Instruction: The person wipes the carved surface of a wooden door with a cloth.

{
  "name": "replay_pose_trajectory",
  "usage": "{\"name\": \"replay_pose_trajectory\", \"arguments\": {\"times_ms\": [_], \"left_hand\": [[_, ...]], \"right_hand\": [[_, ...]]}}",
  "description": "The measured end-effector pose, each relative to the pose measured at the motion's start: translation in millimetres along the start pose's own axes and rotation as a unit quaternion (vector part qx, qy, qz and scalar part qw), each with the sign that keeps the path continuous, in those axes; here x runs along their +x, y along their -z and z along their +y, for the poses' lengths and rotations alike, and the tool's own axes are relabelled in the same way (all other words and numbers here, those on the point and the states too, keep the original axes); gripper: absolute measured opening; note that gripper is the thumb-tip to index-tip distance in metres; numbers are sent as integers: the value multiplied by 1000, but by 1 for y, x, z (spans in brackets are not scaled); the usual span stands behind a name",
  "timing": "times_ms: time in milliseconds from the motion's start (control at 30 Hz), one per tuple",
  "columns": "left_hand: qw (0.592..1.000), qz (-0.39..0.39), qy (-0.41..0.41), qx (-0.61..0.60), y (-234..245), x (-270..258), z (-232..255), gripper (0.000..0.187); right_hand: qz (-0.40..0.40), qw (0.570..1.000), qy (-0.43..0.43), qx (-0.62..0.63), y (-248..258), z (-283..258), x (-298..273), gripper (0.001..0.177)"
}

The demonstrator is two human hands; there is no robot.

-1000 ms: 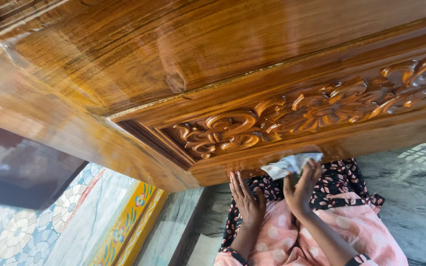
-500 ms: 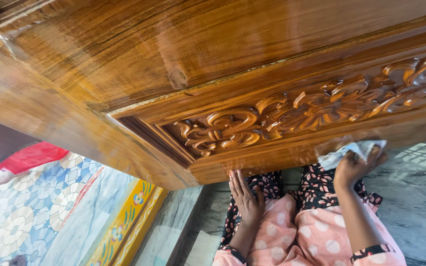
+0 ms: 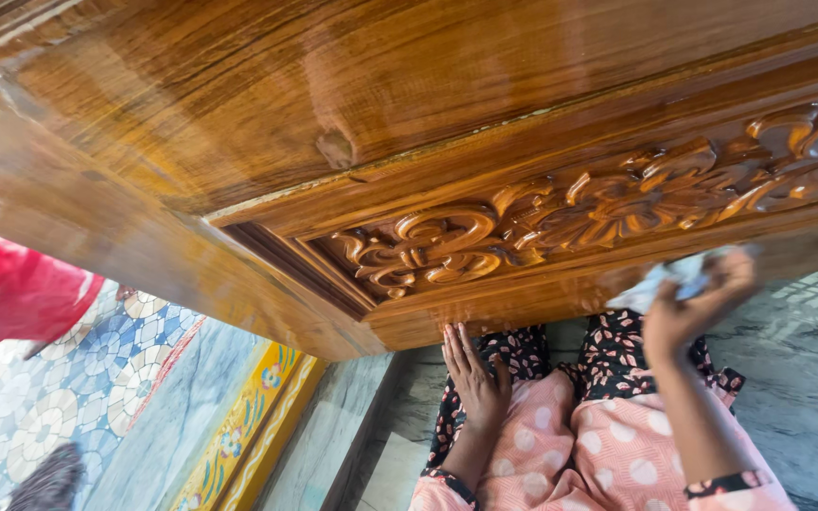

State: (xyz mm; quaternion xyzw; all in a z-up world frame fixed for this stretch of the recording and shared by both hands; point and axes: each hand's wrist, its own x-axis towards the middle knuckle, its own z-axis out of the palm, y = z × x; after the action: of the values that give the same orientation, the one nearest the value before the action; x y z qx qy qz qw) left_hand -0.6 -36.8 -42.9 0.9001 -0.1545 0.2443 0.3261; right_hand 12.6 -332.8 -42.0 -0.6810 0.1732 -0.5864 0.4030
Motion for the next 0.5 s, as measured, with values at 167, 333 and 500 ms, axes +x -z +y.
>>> {"name": "replay_pose_trajectory", "arguments": {"times_ms": [167,333,500], "left_hand": [[1000,9,-4,-4,-1,1,1,75],[1000,15,-3,-3,-4,2,3,76],[1000,15,-4,9,-6,1,4,77]], "right_hand": [[134,971,-73,184,24,116,73,62],[97,964,-200,149,18,152,29,84],[2,990,-96,103,-2,113,-47,103]]}}
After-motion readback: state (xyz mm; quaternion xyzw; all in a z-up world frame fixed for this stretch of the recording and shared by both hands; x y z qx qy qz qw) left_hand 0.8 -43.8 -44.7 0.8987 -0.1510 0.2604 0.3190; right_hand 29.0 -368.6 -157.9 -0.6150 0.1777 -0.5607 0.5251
